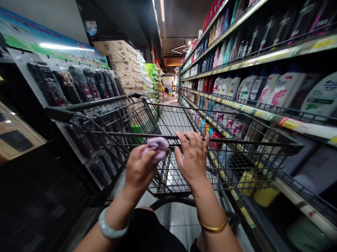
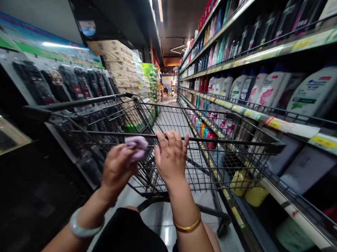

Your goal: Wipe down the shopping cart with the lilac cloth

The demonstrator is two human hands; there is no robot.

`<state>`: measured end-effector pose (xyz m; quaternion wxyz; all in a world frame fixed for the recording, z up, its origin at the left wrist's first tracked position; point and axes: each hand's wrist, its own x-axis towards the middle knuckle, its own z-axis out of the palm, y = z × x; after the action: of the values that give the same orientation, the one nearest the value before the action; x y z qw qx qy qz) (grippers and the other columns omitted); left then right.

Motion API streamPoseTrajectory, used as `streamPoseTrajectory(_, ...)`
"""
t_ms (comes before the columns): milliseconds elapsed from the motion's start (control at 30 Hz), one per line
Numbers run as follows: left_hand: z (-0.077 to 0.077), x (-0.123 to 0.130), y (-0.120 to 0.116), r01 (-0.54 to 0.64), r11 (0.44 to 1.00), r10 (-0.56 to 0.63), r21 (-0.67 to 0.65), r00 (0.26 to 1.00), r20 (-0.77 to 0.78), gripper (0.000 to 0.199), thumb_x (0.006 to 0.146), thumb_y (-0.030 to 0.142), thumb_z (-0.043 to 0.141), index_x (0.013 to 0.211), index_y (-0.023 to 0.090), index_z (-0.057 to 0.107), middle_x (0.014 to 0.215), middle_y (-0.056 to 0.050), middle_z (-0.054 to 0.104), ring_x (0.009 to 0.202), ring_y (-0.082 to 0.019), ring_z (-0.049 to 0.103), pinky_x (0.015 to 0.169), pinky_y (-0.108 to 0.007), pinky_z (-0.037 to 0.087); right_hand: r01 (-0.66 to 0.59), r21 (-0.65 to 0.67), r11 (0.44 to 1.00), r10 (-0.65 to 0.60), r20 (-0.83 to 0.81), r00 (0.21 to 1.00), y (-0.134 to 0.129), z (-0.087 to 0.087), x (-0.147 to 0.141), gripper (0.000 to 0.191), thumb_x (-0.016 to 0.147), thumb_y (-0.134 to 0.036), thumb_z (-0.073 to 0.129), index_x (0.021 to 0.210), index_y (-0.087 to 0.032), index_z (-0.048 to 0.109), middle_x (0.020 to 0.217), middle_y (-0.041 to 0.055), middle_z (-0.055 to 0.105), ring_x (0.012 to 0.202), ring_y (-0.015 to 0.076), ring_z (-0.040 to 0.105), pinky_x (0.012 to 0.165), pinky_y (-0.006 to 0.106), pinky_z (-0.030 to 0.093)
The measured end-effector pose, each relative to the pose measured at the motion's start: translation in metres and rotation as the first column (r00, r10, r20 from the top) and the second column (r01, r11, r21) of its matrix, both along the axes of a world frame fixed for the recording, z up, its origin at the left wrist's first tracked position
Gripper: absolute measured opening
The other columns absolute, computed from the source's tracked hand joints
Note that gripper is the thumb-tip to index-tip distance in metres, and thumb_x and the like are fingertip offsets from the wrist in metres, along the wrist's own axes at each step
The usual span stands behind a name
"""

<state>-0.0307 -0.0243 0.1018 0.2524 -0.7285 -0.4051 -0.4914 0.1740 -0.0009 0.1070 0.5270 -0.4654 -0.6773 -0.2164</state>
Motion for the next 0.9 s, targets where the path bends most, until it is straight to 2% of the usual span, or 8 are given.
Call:
streamPoseTrajectory(167,0.02,-0.02,0.003,-0.147,0.988,0.117,0.051,0.918,0.378,0.023,0.09,0.024,0.075,0.113,0.022,0.071,0.11,-0.008,0.071,0.108,-0.023,0.066,0.1,-0.04,0.053,-0.008,0.011,1.0,0.008,0.006,1.0,0.0,0.0,0.001,0.045,0.102,-0.026,0.063,0.146,-0.03,0.061,0.139,0.0039,0.068,0.142,0.0244,0.052,0.138,0.058,0.009)
streamPoseTrajectory(333,-0.016,-0.007,-0.005,0.015,0.996,-0.003,-0.093,0.993,0.121,0.022,0.09,0.018,0.069,0.111,0.024,0.071,0.113,-0.007,0.071,0.107,-0.022,0.068,0.094,-0.035,0.054,-0.002,0.008,1.0,0.002,-0.009,1.0,0.001,-0.001,-0.002,0.046,0.101,-0.026,0.063,0.147,-0.03,0.06,0.141,0.0036,0.067,0.144,0.0249,0.05,0.138,0.058,0.009)
streamPoseTrajectory(400,-0.018,-0.011,-0.01,0.001,0.995,0.01,-0.102,0.994,0.111,0.02,0.091,0.019,0.068,0.109,0.024,0.073,0.115,-0.008,0.071,0.108,-0.023,0.067,0.095,-0.036,0.054,-0.008,-0.009,1.0,0.008,-0.007,1.0,0.0,-0.001,-0.001,0.046,0.101,-0.025,0.062,0.148,-0.03,0.06,0.141,0.004,0.067,0.144,0.0249,0.051,0.138,0.059,0.01)
streamPoseTrajectory(533,0.007,-0.04,-0.011,-0.233,0.972,0.2,0.026,0.88,0.43,0.022,0.09,0.03,0.078,0.111,0.024,0.072,0.108,-0.004,0.072,0.107,-0.025,0.066,0.101,-0.042,0.052,-0.018,-0.028,0.999,0.018,-0.007,1.0,-0.003,0.001,0.002,0.047,0.101,-0.024,0.06,0.147,-0.03,0.061,0.141,0.005,0.067,0.144,0.0253,0.052,0.137,0.063,0.012)
streamPoseTrajectory(600,0.011,-0.05,-0.007,-0.249,0.968,0.21,0.039,0.883,0.42,0.026,0.089,0.032,0.079,0.113,0.025,0.071,0.109,-0.003,0.072,0.108,-0.025,0.066,0.102,-0.043,0.052,-0.014,-0.035,0.999,0.014,-0.012,1.0,-0.003,0.001,0.002,0.047,0.1,-0.024,0.061,0.147,-0.03,0.062,0.141,0.0056,0.067,0.144,0.0258,0.052,0.137,0.064,0.012)
streamPoseTrajectory(667,0.0,-0.051,-0.005,-0.222,0.975,0.201,0.028,0.925,0.322,0.026,0.087,0.028,0.078,0.111,0.023,0.07,0.109,-0.005,0.071,0.107,-0.025,0.065,0.1,-0.043,0.053,-0.008,-0.036,0.999,0.008,-0.015,1.0,-0.002,0.001,0.001,0.047,0.1,-0.024,0.061,0.146,-0.03,0.062,0.141,0.006,0.067,0.144,0.0264,0.052,0.137,0.064,0.012)
streamPoseTrajectory(833,-0.054,-0.029,-0.012,-0.15,0.978,0.167,-0.147,0.98,0.112,0.022,0.09,0.02,0.069,0.112,0.021,0.073,0.111,-0.01,0.072,0.105,-0.026,0.066,0.095,-0.042,0.053,-0.007,-0.039,0.999,0.007,-0.018,1.0,-0.002,0.0,0.0,0.047,0.099,-0.024,0.06,0.145,-0.029,0.063,0.142,0.0071,0.066,0.145,0.0278,0.05,0.136,0.065,0.014)
streamPoseTrajectory(900,-0.058,-0.024,-0.016,-0.104,0.981,0.124,-0.162,0.985,0.12,0.022,0.091,0.02,0.069,0.111,0.022,0.074,0.113,-0.01,0.072,0.105,-0.025,0.066,0.093,-0.04,0.054,-0.006,-0.057,0.998,0.005,-0.014,1.0,-0.003,0.0,0.0,0.049,0.098,-0.022,0.059,0.146,-0.029,0.062,0.143,0.0075,0.064,0.146,0.0281,0.048,0.136,0.066,0.014)
